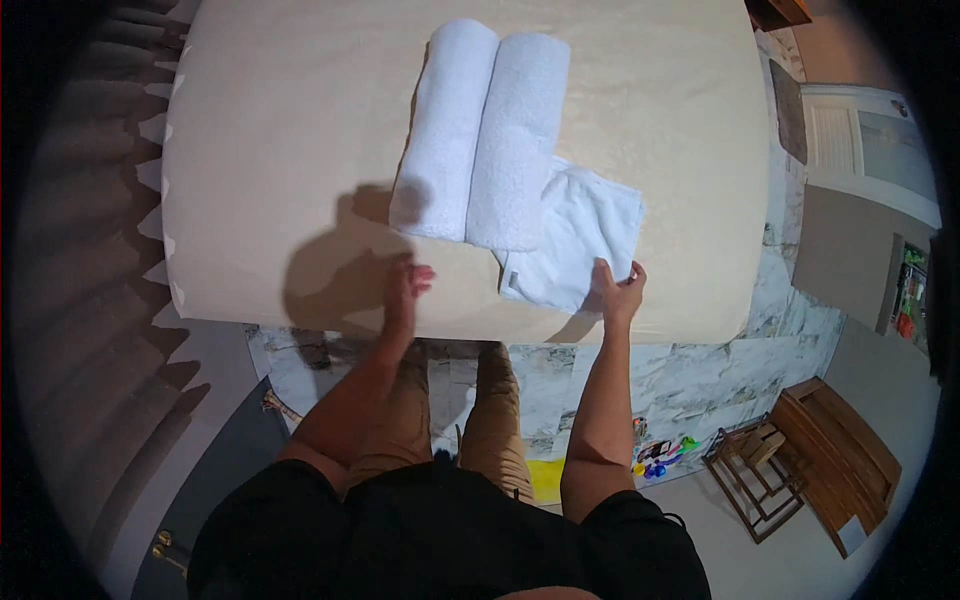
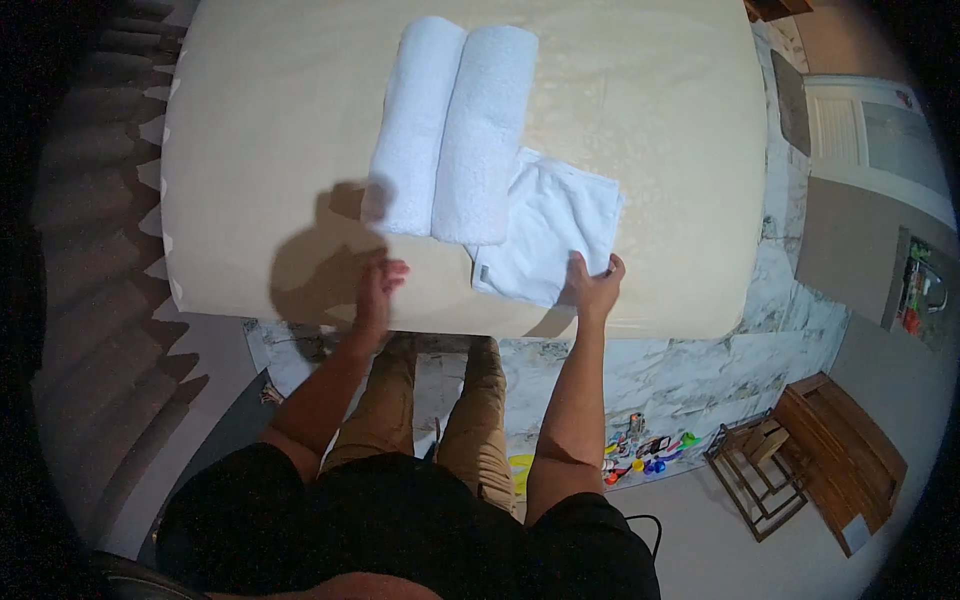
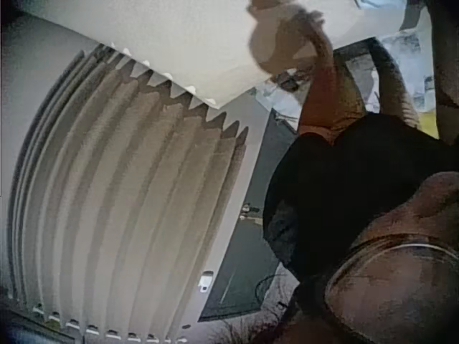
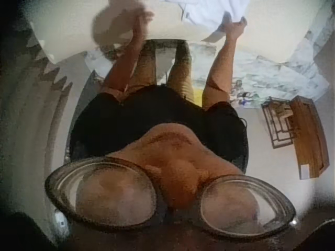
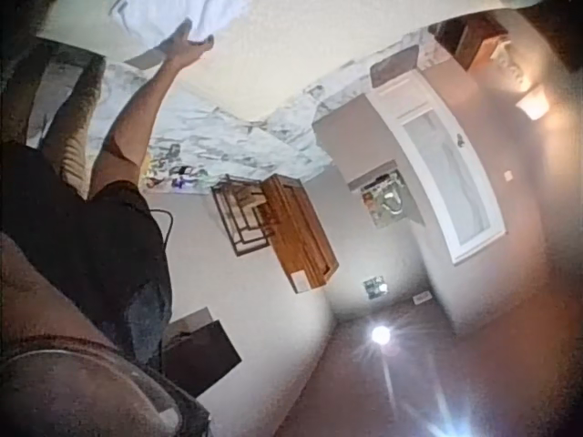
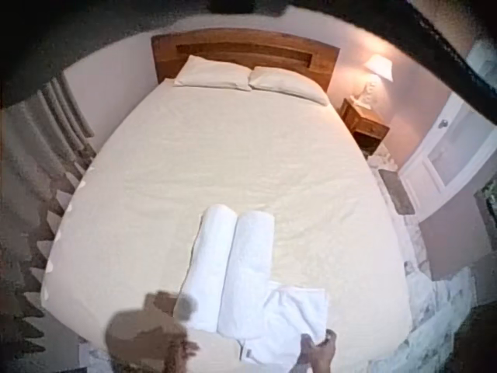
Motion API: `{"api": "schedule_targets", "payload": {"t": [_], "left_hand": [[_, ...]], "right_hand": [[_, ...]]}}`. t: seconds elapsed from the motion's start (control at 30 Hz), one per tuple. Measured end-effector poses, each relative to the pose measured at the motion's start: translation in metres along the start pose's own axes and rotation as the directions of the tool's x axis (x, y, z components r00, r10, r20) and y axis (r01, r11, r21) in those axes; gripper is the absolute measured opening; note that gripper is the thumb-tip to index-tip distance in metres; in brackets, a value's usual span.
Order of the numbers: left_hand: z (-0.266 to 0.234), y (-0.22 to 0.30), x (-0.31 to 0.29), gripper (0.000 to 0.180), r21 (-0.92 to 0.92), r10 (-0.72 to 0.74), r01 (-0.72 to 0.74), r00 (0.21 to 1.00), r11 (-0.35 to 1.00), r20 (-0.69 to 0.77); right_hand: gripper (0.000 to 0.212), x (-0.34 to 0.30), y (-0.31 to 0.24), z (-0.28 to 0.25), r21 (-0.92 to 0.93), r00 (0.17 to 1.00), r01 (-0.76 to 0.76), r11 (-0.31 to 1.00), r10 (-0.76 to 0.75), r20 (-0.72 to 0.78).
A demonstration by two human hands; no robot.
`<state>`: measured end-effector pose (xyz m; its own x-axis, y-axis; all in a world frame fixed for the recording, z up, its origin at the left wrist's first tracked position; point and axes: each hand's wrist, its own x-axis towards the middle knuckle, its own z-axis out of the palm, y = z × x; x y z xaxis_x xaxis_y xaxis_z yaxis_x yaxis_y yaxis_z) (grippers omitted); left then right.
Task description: The person folds and rolls several white towels on a bed. They first roll two larger towels into cylinders and place them side by side. Then they fold a smaller towel into a compact square and place it next to the rolled towels. Finally, they fold another small towel into a triangular shape.
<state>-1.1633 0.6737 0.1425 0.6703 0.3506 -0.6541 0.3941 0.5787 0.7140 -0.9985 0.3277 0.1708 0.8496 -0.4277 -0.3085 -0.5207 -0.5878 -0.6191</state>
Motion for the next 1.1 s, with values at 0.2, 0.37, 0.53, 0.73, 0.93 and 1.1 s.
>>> {"api": "schedule_targets", "payload": {"t": [0.2,0.37,0.53,0.73,0.93,1.1], "left_hand": [[0.093,-0.012,-0.039,0.05,0.315,0.184,-0.247,0.959,0.916,0.216],[0.131,-0.003,-0.025,0.052,0.156,-0.134,0.097,0.959,0.983,0.249],[0.123,-0.001,-0.02,0.026,0.317,-0.205,0.19,0.979,0.929,0.014],[0.058,0.007,0.019,0.042,0.521,0.55,-0.328,0.757,0.788,-0.354],[0.037,0.07,0.06,0.062,0.113,0.32,-0.323,0.946,0.94,0.045],[0.095,0.067,0.037,0.071,0.099,0.175,-0.161,0.972,0.982,-0.156]], "right_hand": [[0.055,-0.003,-0.042,0.005,-0.058,0.931,0.054,0.997,-0.03,0.365],[0.037,0.011,-0.038,-0.038,0.317,0.978,0.05,0.947,-0.111,0.177],[0.04,0.03,-0.056,-0.136,0.45,0.953,0.243,0.859,-0.298,0.053],[0.071,0.118,0.062,-0.181,-0.095,0.948,0.18,0.979,-0.199,-0.25],[0.079,0.054,-0.037,-0.066,-0.027,0.754,0.657,0.754,-0.657,-0.015],[0.123,-0.053,-0.107,0.037,0.486,0.579,0.532,0.694,-0.717,0.389]]}}
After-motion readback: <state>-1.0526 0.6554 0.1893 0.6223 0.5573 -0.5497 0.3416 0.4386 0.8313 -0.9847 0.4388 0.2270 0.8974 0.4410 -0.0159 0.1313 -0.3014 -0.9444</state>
